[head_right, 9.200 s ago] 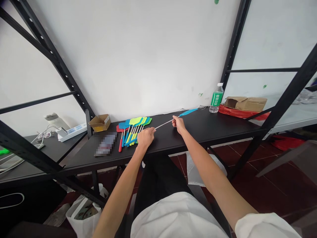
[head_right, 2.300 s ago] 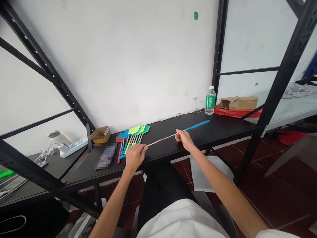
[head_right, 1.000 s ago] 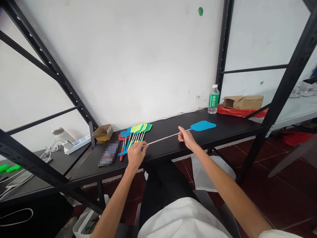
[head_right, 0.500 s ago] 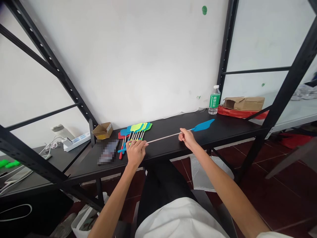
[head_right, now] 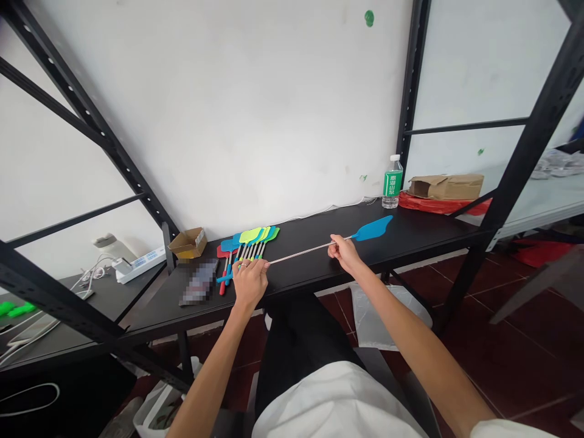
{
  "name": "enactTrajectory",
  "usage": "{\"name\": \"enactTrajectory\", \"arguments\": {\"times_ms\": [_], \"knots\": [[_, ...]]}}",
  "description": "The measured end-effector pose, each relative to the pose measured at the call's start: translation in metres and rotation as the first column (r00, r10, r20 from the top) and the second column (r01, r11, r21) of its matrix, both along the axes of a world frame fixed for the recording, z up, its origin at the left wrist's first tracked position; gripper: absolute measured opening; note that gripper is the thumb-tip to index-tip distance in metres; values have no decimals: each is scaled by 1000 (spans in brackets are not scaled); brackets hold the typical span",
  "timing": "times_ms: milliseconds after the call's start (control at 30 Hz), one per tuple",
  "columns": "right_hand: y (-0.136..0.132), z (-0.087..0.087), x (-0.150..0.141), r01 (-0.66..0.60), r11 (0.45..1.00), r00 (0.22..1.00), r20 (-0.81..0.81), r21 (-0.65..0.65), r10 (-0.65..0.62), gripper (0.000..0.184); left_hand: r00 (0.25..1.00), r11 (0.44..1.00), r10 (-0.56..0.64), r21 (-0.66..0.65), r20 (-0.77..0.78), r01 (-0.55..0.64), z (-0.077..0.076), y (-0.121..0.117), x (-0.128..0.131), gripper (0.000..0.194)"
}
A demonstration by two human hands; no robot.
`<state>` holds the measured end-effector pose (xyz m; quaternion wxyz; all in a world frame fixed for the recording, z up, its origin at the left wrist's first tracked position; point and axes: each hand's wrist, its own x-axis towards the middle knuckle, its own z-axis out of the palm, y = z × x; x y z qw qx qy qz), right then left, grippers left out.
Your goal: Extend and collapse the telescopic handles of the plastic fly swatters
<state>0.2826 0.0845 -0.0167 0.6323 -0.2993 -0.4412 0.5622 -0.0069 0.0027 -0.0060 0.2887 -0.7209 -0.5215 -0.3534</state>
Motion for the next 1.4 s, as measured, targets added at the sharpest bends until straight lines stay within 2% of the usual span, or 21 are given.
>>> {"name": "enactTrajectory", "arguments": {"times_ms": [300,533,733,900,1067,1400], "knots": [[0,4,0,-32,999,999,-14,-6,32,44,994,993,-109,-51,-30,108,5,-3,1,15],[-5,7,-2,-7,1000,998,63,-31,9,54,987,987,-150,-59,-48,148,5,-2,1,18],[-1,2,-2,-8,1000,999,38,7,7,51,984,982,-175,-74,-33,172,2,0,-1,18],[2,-2,-2,-24,1000,999,34,15,24,45,992,991,-120,-58,-40,117,0,1,0,20],[1,0,-2,-45,999,997,70,21,43,50,998,998,-51,-24,-41,50,1,1,1,19],[1,-2,0,-49,998,998,45,34,47,49,999,999,-32,-38,-30,30,0,1,0,27]]}}
